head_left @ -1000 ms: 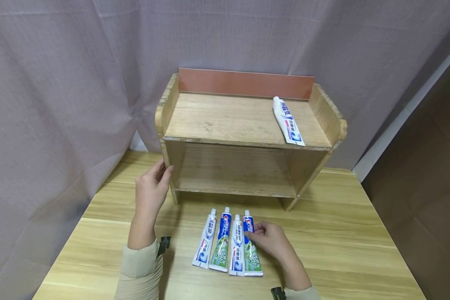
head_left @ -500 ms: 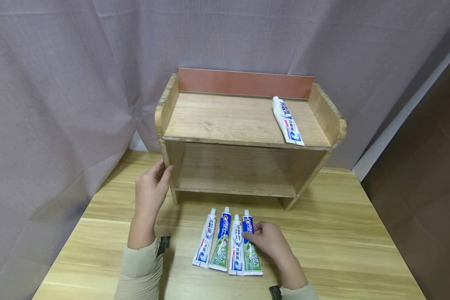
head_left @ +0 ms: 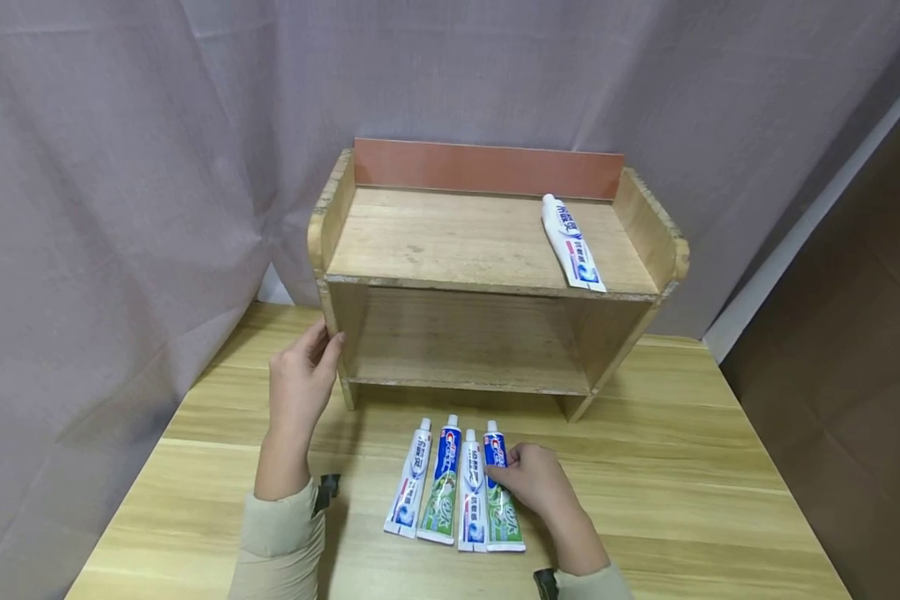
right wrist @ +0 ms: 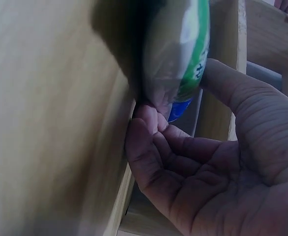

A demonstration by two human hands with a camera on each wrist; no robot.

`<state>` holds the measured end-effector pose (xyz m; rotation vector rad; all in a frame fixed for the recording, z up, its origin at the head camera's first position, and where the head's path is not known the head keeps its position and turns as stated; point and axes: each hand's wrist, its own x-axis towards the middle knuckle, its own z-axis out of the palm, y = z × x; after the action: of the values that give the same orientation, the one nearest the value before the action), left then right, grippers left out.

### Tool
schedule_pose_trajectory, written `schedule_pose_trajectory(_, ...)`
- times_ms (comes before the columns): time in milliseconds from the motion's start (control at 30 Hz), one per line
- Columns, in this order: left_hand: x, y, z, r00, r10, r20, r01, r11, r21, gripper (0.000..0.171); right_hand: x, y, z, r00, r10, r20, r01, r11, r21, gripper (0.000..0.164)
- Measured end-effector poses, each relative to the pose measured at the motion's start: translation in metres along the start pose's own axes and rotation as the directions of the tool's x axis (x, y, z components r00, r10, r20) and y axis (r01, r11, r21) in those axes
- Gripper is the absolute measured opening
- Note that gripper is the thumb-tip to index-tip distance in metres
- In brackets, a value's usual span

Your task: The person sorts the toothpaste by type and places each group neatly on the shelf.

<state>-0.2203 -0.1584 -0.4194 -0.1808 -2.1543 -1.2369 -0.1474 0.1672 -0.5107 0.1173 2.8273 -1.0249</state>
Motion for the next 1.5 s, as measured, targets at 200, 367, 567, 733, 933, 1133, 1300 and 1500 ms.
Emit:
schedule_pose_trajectory(200, -0.001, -0.001, -0.001, 1.000, -0.004, -0.008, 0.004, 1.000, 0.014, 0.032, 0.002, -0.001, 0.000, 0.999, 0.028, 0.015, -0.028, 1.000, 0.008, 0.033)
schedule_pose_trajectory(367, -0.001, -0.001, 0.000, 1.000, -0.003, -0.007, 0.003, 1.000, 0.020, 0.031, 0.003, 0.000, -0.001, 0.999, 0.025, 0.024, -0.025, 1.000, 0.015, 0.031)
schedule_pose_trajectory(567, -0.001, -0.001, 0.000, 1.000, -0.002, -0.006, 0.002, 1.000, 0.016, 0.032, 0.003, 0.000, -0.003, 0.999, 0.030, 0.037, -0.032, 0.998, 0.048, 0.027)
schedule_pose_trajectory(733, -0.001, -0.002, 0.000, 1.000, 0.004, -0.003, -0.004, 1.000, 0.008, 0.031, 0.004, 0.003, -0.002, 0.999, 0.022, 0.038, -0.025, 0.997, 0.071, 0.025)
schedule_pose_trajectory(933, -0.001, -0.003, 0.000, 1.000, 0.007, -0.006, -0.007, 1.000, 0.012, 0.031, 0.006, 0.008, -0.002, 0.999, 0.011, 0.032, -0.014, 0.996, 0.084, 0.026)
schedule_pose_trajectory(1133, 0.000, -0.003, 0.000, 1.000, 0.004, -0.009, -0.004, 1.000, 0.014, 0.031, 0.007, 0.010, -0.003, 0.999, 0.010, 0.034, -0.013, 0.995, 0.099, 0.026)
schedule_pose_trajectory(1300, 0.000, -0.002, 0.000, 1.000, 0.001, -0.010, -0.001, 1.000, 0.016, 0.031, 0.007, 0.009, -0.003, 0.999, 0.006, 0.042, -0.011, 0.995, 0.098, 0.025)
schedule_pose_trajectory(1500, 0.000, -0.002, 0.000, 1.000, 0.004, -0.008, -0.004, 1.000, 0.014, 0.032, 0.006, 0.010, -0.004, 0.999, 0.007, 0.049, -0.012, 0.994, 0.108, 0.025)
